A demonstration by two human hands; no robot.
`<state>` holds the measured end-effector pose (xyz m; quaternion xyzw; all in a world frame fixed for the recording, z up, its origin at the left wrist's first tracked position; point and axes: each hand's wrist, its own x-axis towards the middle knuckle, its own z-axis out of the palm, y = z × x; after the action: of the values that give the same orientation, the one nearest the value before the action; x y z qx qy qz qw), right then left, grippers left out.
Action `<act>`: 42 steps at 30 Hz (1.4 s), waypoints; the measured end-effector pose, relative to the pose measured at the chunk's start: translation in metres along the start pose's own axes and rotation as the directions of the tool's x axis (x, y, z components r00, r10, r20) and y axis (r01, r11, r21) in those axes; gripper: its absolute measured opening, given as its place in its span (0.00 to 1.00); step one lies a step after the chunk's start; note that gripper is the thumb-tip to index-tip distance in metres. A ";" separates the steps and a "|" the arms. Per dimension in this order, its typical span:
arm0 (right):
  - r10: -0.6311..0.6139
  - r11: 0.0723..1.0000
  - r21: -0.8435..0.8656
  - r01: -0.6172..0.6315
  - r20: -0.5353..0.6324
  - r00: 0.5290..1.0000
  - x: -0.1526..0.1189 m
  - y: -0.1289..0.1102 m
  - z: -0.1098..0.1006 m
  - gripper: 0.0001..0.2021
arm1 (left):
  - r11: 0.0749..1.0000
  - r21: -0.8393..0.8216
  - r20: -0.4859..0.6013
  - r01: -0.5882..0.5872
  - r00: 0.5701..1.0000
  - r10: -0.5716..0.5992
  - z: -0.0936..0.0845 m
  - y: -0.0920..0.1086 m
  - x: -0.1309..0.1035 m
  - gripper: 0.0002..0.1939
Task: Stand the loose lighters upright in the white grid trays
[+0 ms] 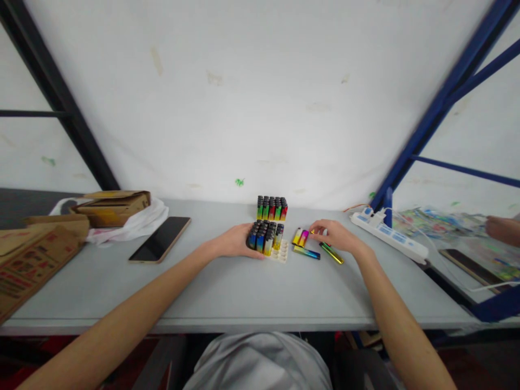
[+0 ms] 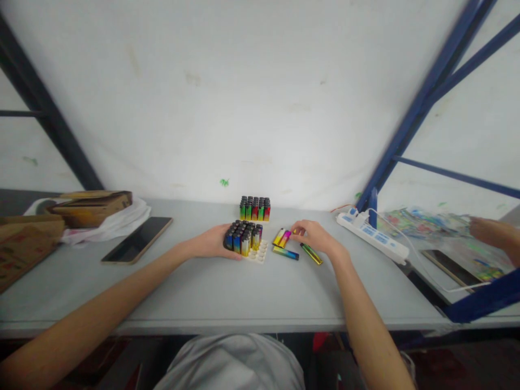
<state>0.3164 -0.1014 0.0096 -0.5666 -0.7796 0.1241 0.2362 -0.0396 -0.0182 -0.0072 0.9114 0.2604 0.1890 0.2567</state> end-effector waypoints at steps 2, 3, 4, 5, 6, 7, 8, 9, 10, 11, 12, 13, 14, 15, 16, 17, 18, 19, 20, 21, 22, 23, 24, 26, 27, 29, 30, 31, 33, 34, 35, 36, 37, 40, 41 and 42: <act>-0.043 0.999 -0.021 0.043 -0.005 0.999 0.002 0.000 0.005 0.10 | 1.000 0.008 -0.005 -0.003 1.000 0.003 0.000 0.000 0.000 0.45; -0.073 0.997 -0.025 0.073 -0.009 0.997 0.003 0.000 0.007 0.10 | 1.000 0.012 -0.006 -0.004 1.000 0.004 0.000 0.000 0.000 0.45; -0.101 0.995 -0.024 0.101 -0.008 0.995 0.004 -0.001 0.010 0.11 | 1.000 0.016 -0.006 -0.004 1.000 0.004 0.000 0.000 0.000 0.45; -0.124 0.992 -0.022 0.124 0.001 0.992 0.005 -0.002 0.013 0.11 | 1.000 0.019 -0.004 -0.003 1.000 0.004 0.000 -0.001 0.000 0.45; -0.137 0.990 -0.024 0.137 0.017 0.990 0.006 -0.002 0.015 0.11 | 1.000 0.021 -0.003 -0.003 1.000 0.003 0.000 -0.001 0.000 0.45; -0.140 0.989 -0.037 0.141 0.036 0.990 0.007 -0.003 0.017 0.11 | 1.000 0.022 -0.004 -0.001 1.000 0.001 0.000 -0.001 0.000 0.46; -0.134 0.989 -0.059 0.137 0.051 0.990 0.007 -0.004 0.018 0.10 | 1.000 0.021 -0.004 0.001 1.000 -0.001 0.000 -0.001 0.000 0.46; -0.125 0.988 -0.085 0.130 0.060 0.990 0.007 -0.004 0.019 0.09 | 1.000 0.017 -0.002 0.001 1.000 -0.001 0.000 0.000 0.000 0.46; -0.119 0.986 -0.107 0.125 0.063 0.991 0.007 -0.004 0.019 0.09 | 1.000 0.012 0.000 0.000 1.000 0.000 0.000 0.000 0.000 0.45; -0.116 0.985 -0.119 0.122 0.061 0.991 0.006 -0.004 0.017 0.09 | 1.000 0.007 0.001 -0.004 1.000 0.004 0.000 0.000 0.000 0.45; -0.116 0.985 -0.119 0.122 0.055 0.992 0.005 -0.004 0.016 0.09 | 1.000 0.005 0.003 -0.010 1.000 0.010 0.000 0.000 0.000 0.45; -0.116 0.987 -0.104 0.121 0.048 0.992 0.005 -0.004 0.013 0.10 | 1.000 0.004 0.003 -0.014 1.000 0.014 0.000 0.000 0.000 0.45; -0.113 0.990 -0.077 0.116 0.038 0.993 0.004 -0.006 0.010 0.12 | 1.000 0.002 0.001 -0.017 1.000 0.017 0.000 0.000 0.000 0.44; -0.103 0.994 -0.042 0.104 0.018 0.995 0.003 -0.007 0.008 0.13 | 1.000 0.001 -0.002 -0.018 1.000 0.018 0.000 0.000 0.000 0.44; -0.088 0.996 0.003 0.088 -0.018 0.996 0.003 -0.010 0.005 0.15 | 1.000 -0.001 -0.003 -0.019 1.000 0.019 0.000 0.000 0.000 0.44; -0.068 0.995 0.062 0.073 -0.070 0.995 0.002 -0.014 0.004 0.16 | 1.000 -0.001 -0.004 -0.020 1.000 0.020 0.000 0.000 0.000 0.44; -0.043 0.989 0.135 0.062 -0.134 0.990 0.003 -0.019 0.003 0.17 | 1.000 0.000 -0.006 -0.022 1.000 0.022 0.000 0.000 0.000 0.44; -0.014 0.974 0.220 0.058 -0.198 0.980 0.003 -0.024 0.003 0.18 | 1.000 0.003 -0.007 -0.024 1.000 0.024 0.000 0.000 0.000 0.44; 0.018 0.949 0.309 0.064 -0.255 0.967 0.004 -0.029 0.005 0.19 | 1.000 0.007 -0.007 -0.025 1.000 0.025 0.000 0.000 0.000 0.44; 0.049 0.915 0.396 0.075 -0.295 0.954 0.006 -0.034 0.007 0.19 | 1.000 0.010 -0.005 -0.024 1.000 0.024 0.000 0.001 0.000 0.44; 0.080 0.876 0.475 0.086 -0.319 0.944 0.007 -0.039 0.011 0.19 | 1.000 0.011 -0.003 -0.020 1.000 0.020 0.000 0.001 0.000 0.44; 0.108 0.834 0.544 0.096 -0.331 0.937 0.009 -0.043 0.015 0.19 | 1.000 0.011 0.000 -0.016 1.000 0.016 0.000 0.001 0.000 0.44; 0.136 0.789 0.605 0.105 -0.339 0.931 0.011 -0.046 0.020 0.19 | 1.000 0.010 0.004 -0.013 1.000 0.013 -0.001 0.002 0.000 0.44; 0.204 0.690 0.714 0.114 -0.343 0.917 0.015 -0.052 0.029 0.19 | 1.000 0.009 0.005 -0.012 1.000 0.012 -0.001 0.002 0.000 0.44; 0.236 0.636 0.764 0.114 -0.332 0.913 0.017 -0.054 0.034 0.20 | 1.000 0.007 0.001 -0.014 1.000 0.014 -0.001 0.002 0.000 0.43; 0.262 0.526 0.844 0.106 -0.279 0.924 0.020 -0.058 0.041 0.22 | 1.000 0.001 -0.001 -0.017 1.000 0.017 -0.001 0.002 0.000 0.43; 0.249 0.481 0.871 0.098 -0.243 0.937 0.020 -0.061 0.044 0.23 | 1.000 -0.004 -0.001 -0.019 1.000 0.019 -0.001 0.002 0.000 0.43; 0.222 0.447 0.890 0.090 -0.207 0.953 0.021 -0.063 0.047 0.23 | 1.000 -0.011 0.000 -0.022 1.000 0.022 -0.001 0.001 0.000 0.43; 0.157 0.415 0.907 0.075 -0.152 0.976 0.021 -0.067 0.051 0.22 | 0.999 -0.024 0.004 -0.032 0.999 0.032 -0.001 0.001 0.000 0.44; 0.135 0.411 0.909 0.068 -0.135 0.982 0.021 -0.069 0.053 0.21 | 0.999 -0.026 0.005 -0.035 0.999 0.035 0.000 0.000 0.000 0.44; 0.123 0.406 0.912 0.058 -0.118 0.985 0.021 -0.070 0.054 0.21 | 0.999 -0.025 0.005 -0.035 0.999 0.035 0.000 0.000 0.001 0.43; 0.123 0.396 0.917 0.043 -0.100 0.987 0.021 -0.071 0.055 0.20 | 0.999 -0.022 0.005 -0.032 0.999 0.032 0.000 0.000 0.001 0.43; 0.133 0.381 0.924 0.024 -0.081 0.988 0.021 -0.071 0.056 0.20 | 0.999 -0.018 0.004 -0.029 1.000 0.030 0.000 0.000 0.001 0.43; 0.182 0.351 0.935 -0.050 -0.016 0.983 0.023 -0.071 0.060 0.23 | 0.999 -0.012 -0.004 -0.033 0.999 0.033 0.000 -0.001 0.001 0.43; 0.196 0.359 0.931 -0.072 0.000 0.981 0.023 -0.072 0.061 0.25 | 0.999 -0.010 -0.006 -0.036 0.999 0.035 0.001 -0.001 0.001 0.44; 0.211 0.375 0.923 -0.090 0.009 0.977 0.024 -0.072 0.063 0.28 | 0.999 -0.008 -0.009 -0.037 0.999 0.037 0.001 -0.001 0.001 0.44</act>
<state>0.2188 -0.0978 -0.0060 -0.4163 -0.5121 0.5230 0.5394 -0.0392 -0.0175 -0.0080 0.9142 0.2440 0.1987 0.2556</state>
